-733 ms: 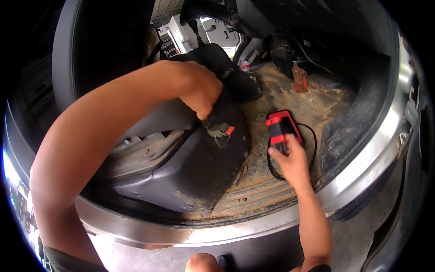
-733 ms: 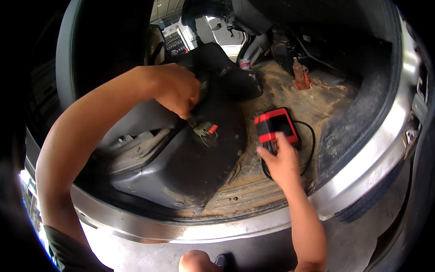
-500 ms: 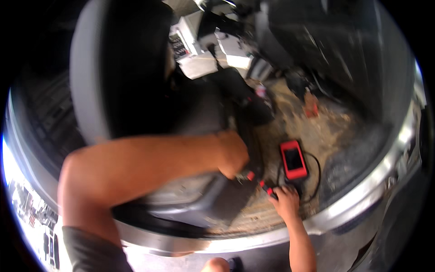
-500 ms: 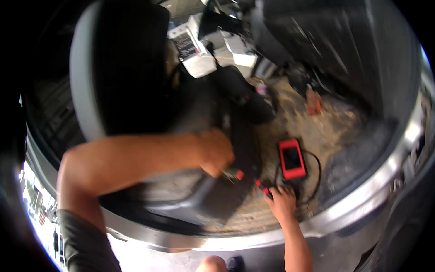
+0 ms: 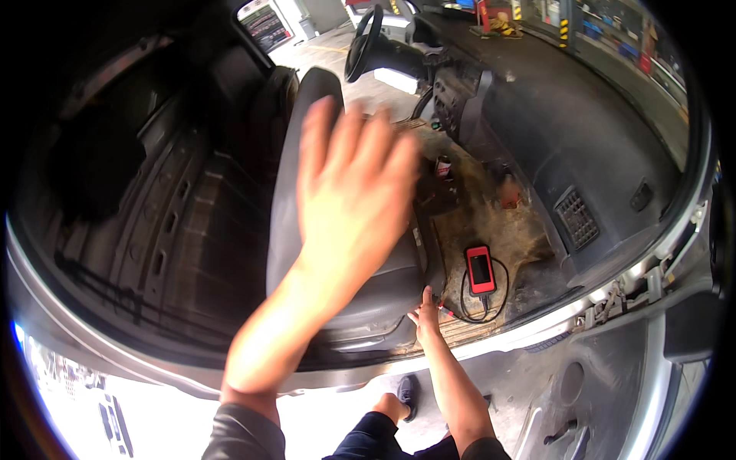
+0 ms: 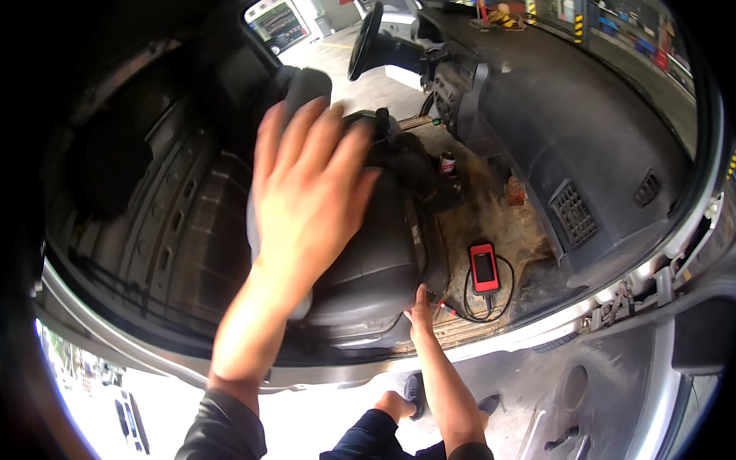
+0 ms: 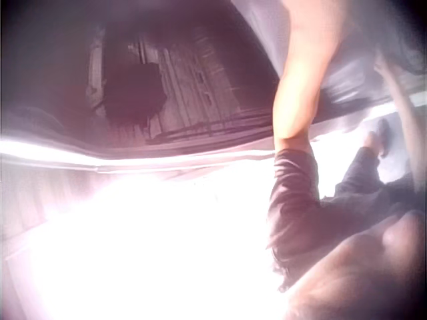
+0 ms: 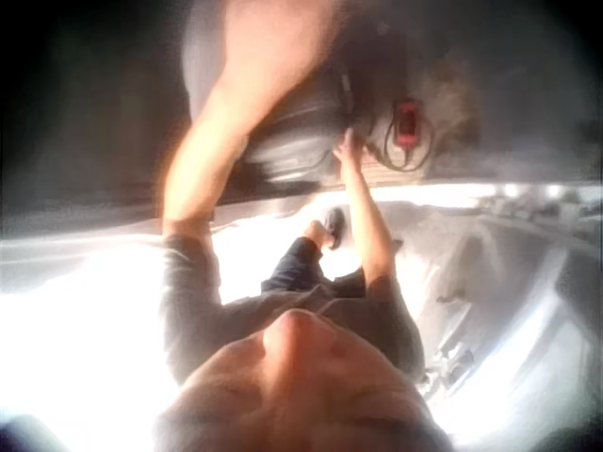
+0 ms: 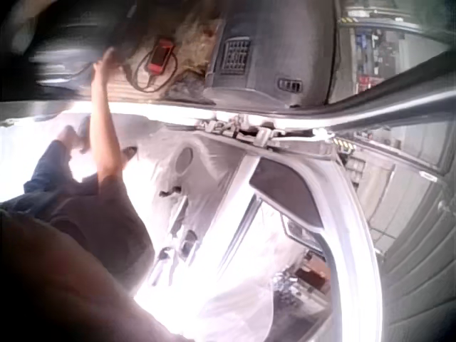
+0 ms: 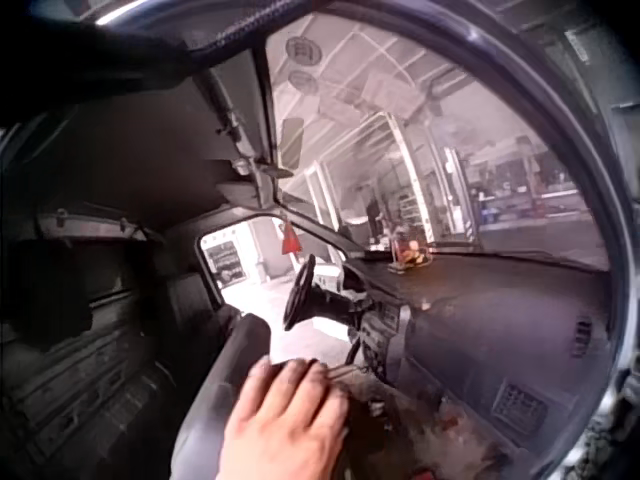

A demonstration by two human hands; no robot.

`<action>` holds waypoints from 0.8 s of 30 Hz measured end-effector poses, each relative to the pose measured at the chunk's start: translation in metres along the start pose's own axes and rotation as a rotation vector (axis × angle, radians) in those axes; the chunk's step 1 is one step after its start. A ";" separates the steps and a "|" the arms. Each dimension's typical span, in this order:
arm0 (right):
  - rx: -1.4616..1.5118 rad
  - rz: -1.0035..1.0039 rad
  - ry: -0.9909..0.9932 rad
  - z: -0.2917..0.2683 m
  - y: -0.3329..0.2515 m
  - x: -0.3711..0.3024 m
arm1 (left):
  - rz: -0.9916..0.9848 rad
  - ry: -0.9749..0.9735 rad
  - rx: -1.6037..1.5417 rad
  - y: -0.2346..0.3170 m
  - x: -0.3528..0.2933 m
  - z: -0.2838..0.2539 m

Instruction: The person connects a diagnostic scanner cable to a port under the passenger seat of a truck and operates a diagnostic tablet to select vehicle system options on the screen.

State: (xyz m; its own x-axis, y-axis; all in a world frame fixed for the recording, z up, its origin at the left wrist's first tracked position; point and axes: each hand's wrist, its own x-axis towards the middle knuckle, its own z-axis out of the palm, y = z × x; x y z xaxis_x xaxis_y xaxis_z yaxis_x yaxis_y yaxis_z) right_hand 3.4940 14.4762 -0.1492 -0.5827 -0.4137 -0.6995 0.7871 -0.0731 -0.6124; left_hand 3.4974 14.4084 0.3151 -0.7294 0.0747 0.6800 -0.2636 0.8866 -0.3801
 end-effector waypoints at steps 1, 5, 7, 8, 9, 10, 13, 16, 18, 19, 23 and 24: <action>0.032 0.064 0.083 0.010 -0.008 0.004 | -0.105 -0.054 -0.007 -0.009 -0.002 -0.016; 0.093 0.125 0.029 0.056 -0.048 -0.022 | -0.366 -0.034 -0.193 -0.061 -0.030 -0.026; 0.086 0.127 0.008 0.067 -0.053 -0.040 | -0.363 -0.030 -0.173 -0.075 -0.035 -0.037; 0.155 0.115 -0.001 0.065 -0.052 -0.041 | -0.355 -0.012 -0.182 -0.084 -0.038 -0.039; 0.223 0.102 -0.009 0.065 -0.047 -0.044 | -0.348 0.005 -0.192 -0.095 -0.043 -0.044; 0.291 0.084 -0.021 0.066 -0.046 -0.040 | -0.375 0.040 -0.230 -0.108 -0.044 -0.049; 0.134 -0.091 -0.035 0.094 -0.044 -0.080 | -0.475 0.067 -0.144 -0.149 -0.074 -0.074; -0.135 -0.162 -0.062 0.134 -0.088 -0.164 | -0.340 0.088 0.502 -0.204 -0.128 -0.099; -0.441 -0.431 -0.094 0.154 -0.094 -0.190 | -0.468 0.013 0.569 -0.213 -0.148 -0.088; -0.578 -0.534 -0.166 0.156 -0.089 -0.196 | -0.644 0.076 0.290 -0.173 -0.146 -0.067; -0.743 -0.417 -0.514 0.179 -0.123 -0.220 | -0.634 -0.421 0.181 -0.080 -0.218 -0.064; -0.793 -0.455 -0.549 0.186 -0.127 -0.222 | -0.692 -0.529 0.184 -0.058 -0.249 -0.066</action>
State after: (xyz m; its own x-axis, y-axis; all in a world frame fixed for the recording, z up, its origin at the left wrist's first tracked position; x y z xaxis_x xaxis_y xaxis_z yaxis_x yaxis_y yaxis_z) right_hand 3.5610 14.4082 0.1518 -0.4623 -0.8629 -0.2040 0.0468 0.2060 -0.9774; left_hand 3.7357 14.3690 0.2094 -0.5534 -0.7116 0.4328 -0.8172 0.5643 -0.1171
